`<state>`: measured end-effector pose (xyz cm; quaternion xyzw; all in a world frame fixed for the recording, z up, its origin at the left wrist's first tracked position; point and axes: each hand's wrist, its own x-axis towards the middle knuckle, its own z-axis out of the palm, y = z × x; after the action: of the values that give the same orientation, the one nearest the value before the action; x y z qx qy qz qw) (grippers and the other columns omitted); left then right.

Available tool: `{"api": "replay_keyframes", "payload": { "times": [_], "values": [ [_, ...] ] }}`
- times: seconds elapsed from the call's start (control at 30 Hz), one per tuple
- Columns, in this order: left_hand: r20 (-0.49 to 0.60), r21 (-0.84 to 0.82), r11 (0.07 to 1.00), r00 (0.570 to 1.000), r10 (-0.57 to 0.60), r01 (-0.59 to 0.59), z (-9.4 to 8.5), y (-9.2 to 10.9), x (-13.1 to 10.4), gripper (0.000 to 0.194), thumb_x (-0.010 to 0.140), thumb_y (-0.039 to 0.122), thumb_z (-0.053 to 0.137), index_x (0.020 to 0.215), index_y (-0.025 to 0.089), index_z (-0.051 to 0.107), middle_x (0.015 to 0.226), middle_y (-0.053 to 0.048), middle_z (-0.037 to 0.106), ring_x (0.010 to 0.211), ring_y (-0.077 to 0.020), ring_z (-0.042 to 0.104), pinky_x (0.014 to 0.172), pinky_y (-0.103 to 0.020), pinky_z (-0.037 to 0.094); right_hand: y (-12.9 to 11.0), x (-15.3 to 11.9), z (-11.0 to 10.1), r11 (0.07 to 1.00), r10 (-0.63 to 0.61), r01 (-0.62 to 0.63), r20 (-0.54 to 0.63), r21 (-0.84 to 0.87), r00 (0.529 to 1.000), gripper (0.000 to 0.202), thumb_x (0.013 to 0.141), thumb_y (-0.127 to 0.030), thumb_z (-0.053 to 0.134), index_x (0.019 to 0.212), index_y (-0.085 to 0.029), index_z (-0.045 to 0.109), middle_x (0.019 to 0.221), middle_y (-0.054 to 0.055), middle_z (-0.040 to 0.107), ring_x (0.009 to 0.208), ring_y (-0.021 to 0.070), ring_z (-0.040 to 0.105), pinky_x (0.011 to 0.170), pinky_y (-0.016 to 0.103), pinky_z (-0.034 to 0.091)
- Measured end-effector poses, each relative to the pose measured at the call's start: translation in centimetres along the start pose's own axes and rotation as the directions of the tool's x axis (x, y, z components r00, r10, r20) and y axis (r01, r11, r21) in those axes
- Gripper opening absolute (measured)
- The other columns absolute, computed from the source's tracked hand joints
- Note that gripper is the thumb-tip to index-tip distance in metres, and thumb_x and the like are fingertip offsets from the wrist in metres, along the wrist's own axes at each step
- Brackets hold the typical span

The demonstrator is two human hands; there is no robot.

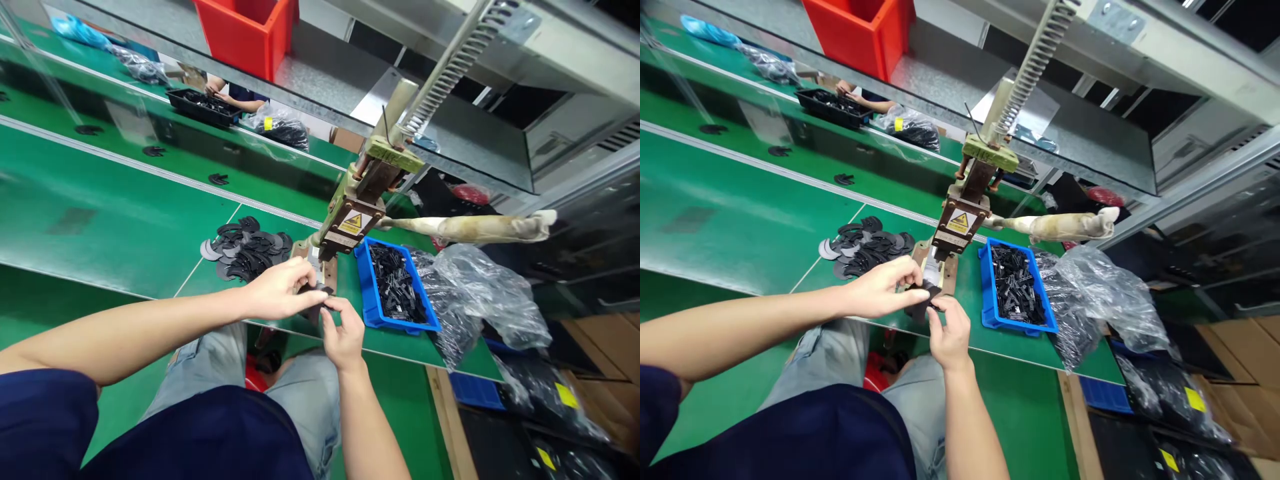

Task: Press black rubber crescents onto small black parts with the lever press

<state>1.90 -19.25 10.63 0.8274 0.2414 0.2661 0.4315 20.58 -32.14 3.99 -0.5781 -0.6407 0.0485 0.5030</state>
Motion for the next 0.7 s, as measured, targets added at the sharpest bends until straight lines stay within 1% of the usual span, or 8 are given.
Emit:
{"api": "replay_keyframes", "payload": {
  "times": [0.07,0.13,0.23,0.3,0.4,0.53,0.63,0.7],
  "values": [
    [0.086,0.030,1.000,0.996,0.003,-0.006,0.5,0.0,0.1,0.036,0.090,0.051,0.069,0.075,0.020,0.057,0.077,-0.001,0.055,0.072,-0.0152,0.049,0.065,-0.027,0.038,-0.1,0.0,-0.1,0.999,-0.027,0.028,0.014,-0.018,1.000,0.016,0.092,-0.021,0.064,0.107,-0.023,0.069,0.102,0.007,0.075,0.095,0.0193,0.072,0.088,0.037,0.059],
    [0.196,-0.075,0.991,0.976,-0.098,0.114,0.9,-0.4,0.5,0.046,0.089,0.055,0.067,0.067,0.020,0.047,0.065,0.002,0.043,0.062,-0.0133,0.040,0.057,-0.027,0.030,-0.2,-0.1,-0.1,0.999,-0.048,0.049,0.020,-0.024,0.999,0.018,0.091,-0.020,0.065,0.108,-0.023,0.069,0.102,0.007,0.075,0.096,0.0193,0.072,0.088,0.037,0.059],
    [0.378,-0.291,0.902,0.904,-0.198,0.319,1.2,-1.2,1.2,0.055,0.085,0.064,0.070,0.065,0.021,0.042,0.060,0.005,0.036,0.057,-0.0105,0.032,0.053,-0.026,0.023,-0.3,-0.4,0.0,0.998,-0.060,0.060,0.004,-0.018,0.998,0.019,0.091,-0.019,0.066,0.109,-0.024,0.069,0.101,0.007,0.076,0.095,0.0196,0.073,0.087,0.037,0.060],
    [0.358,-0.370,0.863,0.910,-0.209,0.343,1.2,-1.4,1.2,0.054,0.079,0.063,0.077,0.068,0.020,0.047,0.062,0.005,0.041,0.059,-0.0098,0.036,0.053,-0.025,0.026,-0.4,-0.7,0.0,0.999,-0.051,0.051,-0.032,-0.007,0.998,0.019,0.092,-0.019,0.065,0.110,-0.024,0.068,0.101,0.007,0.076,0.094,0.0195,0.073,0.086,0.037,0.061],
    [0.284,-0.494,0.803,0.935,-0.214,0.334,1.2,-1.3,0.8,0.049,0.074,0.055,0.087,0.089,0.019,0.059,0.077,0.003,0.058,0.068,-0.0109,0.051,0.060,-0.023,0.041,-0.5,-0.8,-0.1,0.999,-0.044,0.046,-0.073,0.026,0.996,0.019,0.092,-0.019,0.064,0.110,-0.024,0.068,0.100,0.007,0.075,0.094,0.0195,0.073,0.085,0.037,0.061],
    [0.484,-0.561,0.696,0.859,-0.165,0.449,1.1,-2.2,0.5,0.048,0.082,0.059,0.080,0.099,0.017,0.063,0.081,-0.002,0.066,0.067,-0.0143,0.062,0.058,-0.026,0.050,1.1,-0.7,-0.5,0.997,-0.053,0.054,-0.026,0.058,0.998,0.023,0.091,-0.022,0.068,0.114,-0.025,0.070,0.103,0.006,0.075,0.097,0.0206,0.074,0.088,0.039,0.062],
    [0.332,-0.479,0.791,0.913,-0.239,0.381,-0.5,-5.0,1.5,0.045,0.083,0.059,0.077,0.092,0.017,0.063,0.080,-0.004,0.069,0.065,-0.0166,0.065,0.055,-0.027,0.051,4.6,-1.2,-1.1,0.990,0.117,-0.122,-0.076,-0.068,0.990,0.033,0.092,-0.034,0.067,0.123,-0.023,0.066,0.112,0.009,0.074,0.105,0.0227,0.072,0.096,0.044,0.061],
    [0.182,-0.304,0.880,0.929,-0.321,0.364,-2.6,-7.6,2.9,0.041,0.085,0.057,0.074,0.091,0.018,0.063,0.080,-0.004,0.071,0.062,-0.0170,0.066,0.055,-0.028,0.051,7.4,-1.8,-1.4,0.953,0.234,-0.261,-0.173,-0.152,0.957,0.037,0.094,-0.042,0.064,0.124,-0.021,0.065,0.115,0.011,0.072,0.105,0.0240,0.071,0.099,0.048,0.059]
  ]
}}
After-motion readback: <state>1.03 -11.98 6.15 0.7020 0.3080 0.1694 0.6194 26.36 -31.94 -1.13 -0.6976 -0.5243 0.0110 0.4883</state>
